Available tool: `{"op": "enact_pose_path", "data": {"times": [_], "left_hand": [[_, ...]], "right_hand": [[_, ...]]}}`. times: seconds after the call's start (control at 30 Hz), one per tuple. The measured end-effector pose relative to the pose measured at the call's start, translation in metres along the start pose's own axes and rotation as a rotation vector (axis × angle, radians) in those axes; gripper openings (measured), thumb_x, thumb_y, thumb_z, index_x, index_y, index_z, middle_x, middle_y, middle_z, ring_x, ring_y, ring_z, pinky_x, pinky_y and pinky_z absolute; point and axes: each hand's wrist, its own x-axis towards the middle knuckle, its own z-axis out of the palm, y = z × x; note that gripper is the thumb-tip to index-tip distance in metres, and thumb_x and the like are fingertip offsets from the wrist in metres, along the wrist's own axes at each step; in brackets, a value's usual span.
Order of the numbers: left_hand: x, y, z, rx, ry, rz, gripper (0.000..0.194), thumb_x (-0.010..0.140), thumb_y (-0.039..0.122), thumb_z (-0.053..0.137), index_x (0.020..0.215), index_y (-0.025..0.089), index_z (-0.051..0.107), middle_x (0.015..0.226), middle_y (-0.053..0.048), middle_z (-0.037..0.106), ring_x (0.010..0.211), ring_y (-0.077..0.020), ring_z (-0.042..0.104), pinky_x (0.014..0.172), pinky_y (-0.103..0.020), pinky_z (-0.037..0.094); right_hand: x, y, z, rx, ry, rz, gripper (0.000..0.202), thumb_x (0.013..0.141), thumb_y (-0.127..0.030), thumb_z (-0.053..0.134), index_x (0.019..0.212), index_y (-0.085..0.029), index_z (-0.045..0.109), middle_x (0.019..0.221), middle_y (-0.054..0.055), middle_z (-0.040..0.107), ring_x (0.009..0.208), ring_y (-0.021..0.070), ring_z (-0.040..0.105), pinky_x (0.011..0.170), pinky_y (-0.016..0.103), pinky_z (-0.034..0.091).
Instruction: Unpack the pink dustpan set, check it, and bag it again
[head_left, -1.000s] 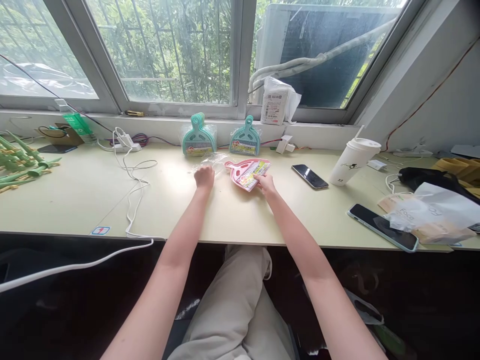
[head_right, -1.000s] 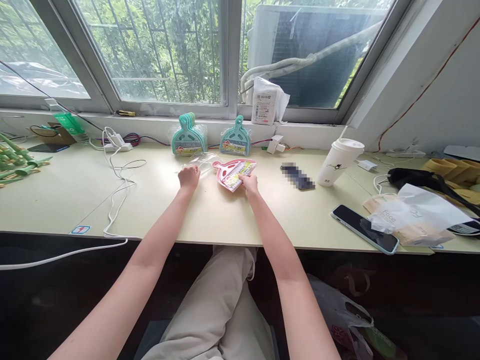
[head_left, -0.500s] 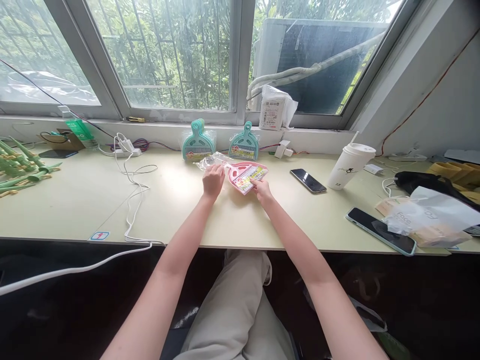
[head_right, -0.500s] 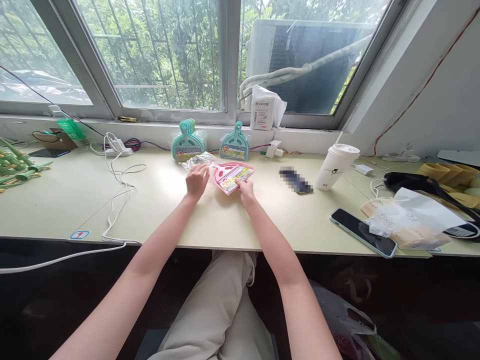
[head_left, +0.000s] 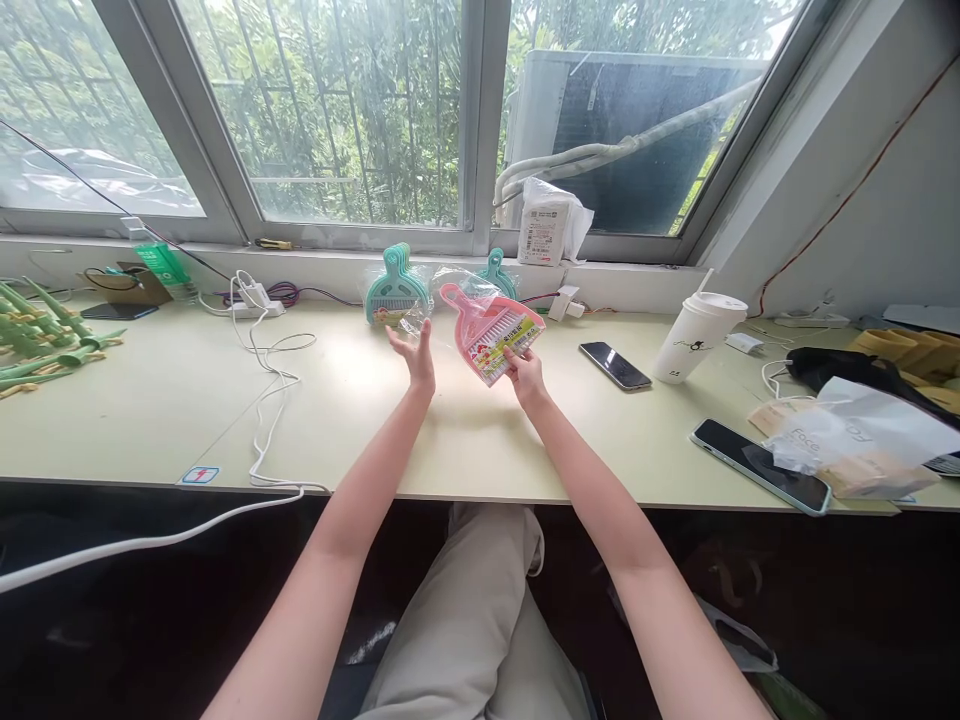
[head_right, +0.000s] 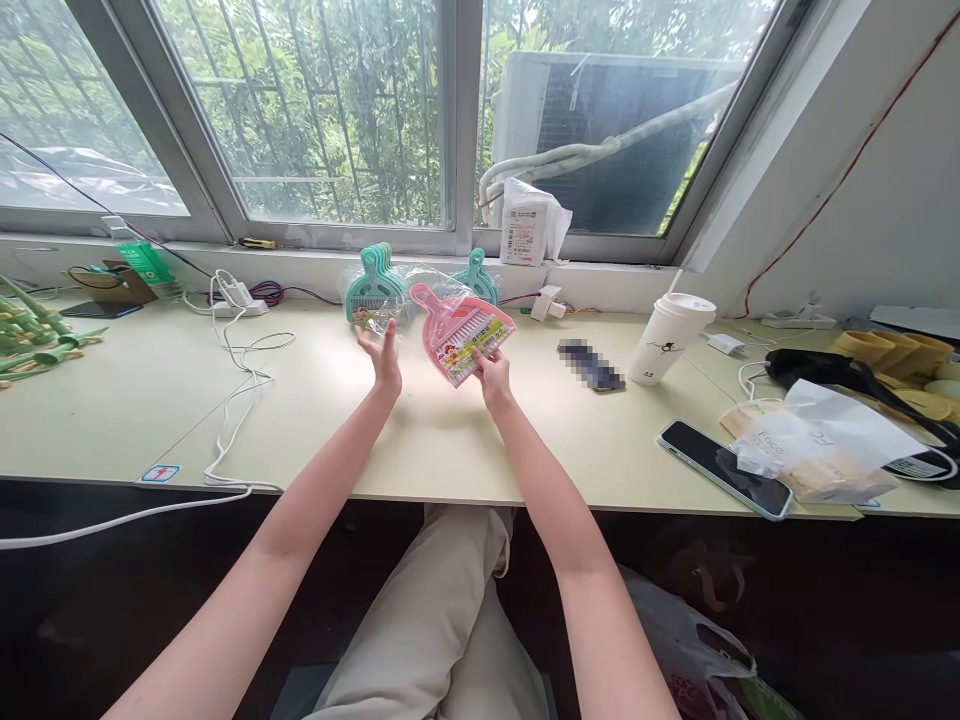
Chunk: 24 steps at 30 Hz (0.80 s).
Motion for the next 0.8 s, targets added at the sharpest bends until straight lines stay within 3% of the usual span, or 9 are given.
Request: {"op": "enact_pose_path", "data": {"times": [0.07,0.13,0.23,0.37,0.47,0.63,0.8], "left_hand": [[0.003,-0.001,-0.001,-0.268,-0.228,-0.184,0.055,0.099,0.047,0.035,0.147,0.021,0.035,0.145,-0.015,0.049,0.132,-0.0224,0.051,0.102,-0.039,0.047],[0.004,-0.001,-0.001,-0.448,-0.37,-0.247,0.055,0.092,0.043,0.049,0.142,0.021,0.045,0.134,-0.012,0.06,0.12,-0.0219,0.06,0.095,-0.035,0.051],[0.003,0.001,-0.005,-0.524,-0.431,-0.243,0.059,0.08,0.037,0.064,0.136,0.022,0.054,0.12,-0.008,0.069,0.101,-0.0205,0.067,0.086,-0.033,0.053],[0.004,0.003,-0.011,-0.497,-0.581,-0.301,0.071,0.075,0.038,0.071,0.141,0.025,0.05,0.109,-0.005,0.072,0.082,-0.0158,0.069,0.083,-0.033,0.053],[-0.002,0.004,-0.007,-0.511,-0.67,-0.298,0.078,0.074,0.037,0.074,0.146,0.029,0.044,0.116,-0.005,0.07,0.089,-0.0177,0.07,0.088,-0.037,0.053],[-0.018,0.009,0.007,-0.59,-0.669,-0.251,0.081,0.075,0.038,0.073,0.149,0.031,0.039,0.127,-0.008,0.067,0.111,-0.0248,0.066,0.092,-0.039,0.053],[-0.018,0.017,0.003,-0.613,-0.692,-0.202,0.072,0.078,0.039,0.07,0.146,0.031,0.045,0.124,-0.006,0.069,0.115,-0.0259,0.065,0.096,-0.042,0.052]], "right_hand": [[-0.001,-0.001,0.001,-0.022,-0.036,-0.01,0.029,0.069,-0.022,0.082,0.092,-0.019,0.064,0.1,0.004,0.074,0.093,0.0174,0.071,0.086,0.033,0.06],[-0.003,-0.002,0.002,-0.07,-0.06,-0.01,0.032,0.067,-0.023,0.084,0.092,-0.019,0.065,0.1,0.004,0.074,0.093,0.0183,0.07,0.085,0.034,0.061],[-0.005,-0.004,0.005,-0.136,-0.063,-0.012,0.033,0.067,-0.024,0.084,0.092,-0.019,0.064,0.1,0.003,0.073,0.091,0.0179,0.07,0.083,0.035,0.061],[-0.005,-0.005,0.005,-0.124,-0.015,-0.052,0.032,0.069,-0.025,0.082,0.094,-0.02,0.063,0.101,0.003,0.073,0.095,0.0167,0.07,0.085,0.033,0.06],[-0.004,-0.004,0.004,-0.09,-0.008,-0.053,0.032,0.069,-0.025,0.082,0.093,-0.02,0.062,0.102,0.003,0.073,0.097,0.017,0.069,0.086,0.032,0.059],[-0.001,-0.004,0.002,-0.084,-0.053,-0.042,0.032,0.068,-0.025,0.084,0.092,-0.019,0.064,0.099,0.003,0.074,0.093,0.0175,0.07,0.085,0.033,0.06],[0.002,-0.013,0.001,-0.12,-0.093,-0.006,0.032,0.066,-0.022,0.085,0.092,-0.019,0.066,0.096,0.003,0.075,0.09,0.0183,0.071,0.082,0.034,0.061]]}}
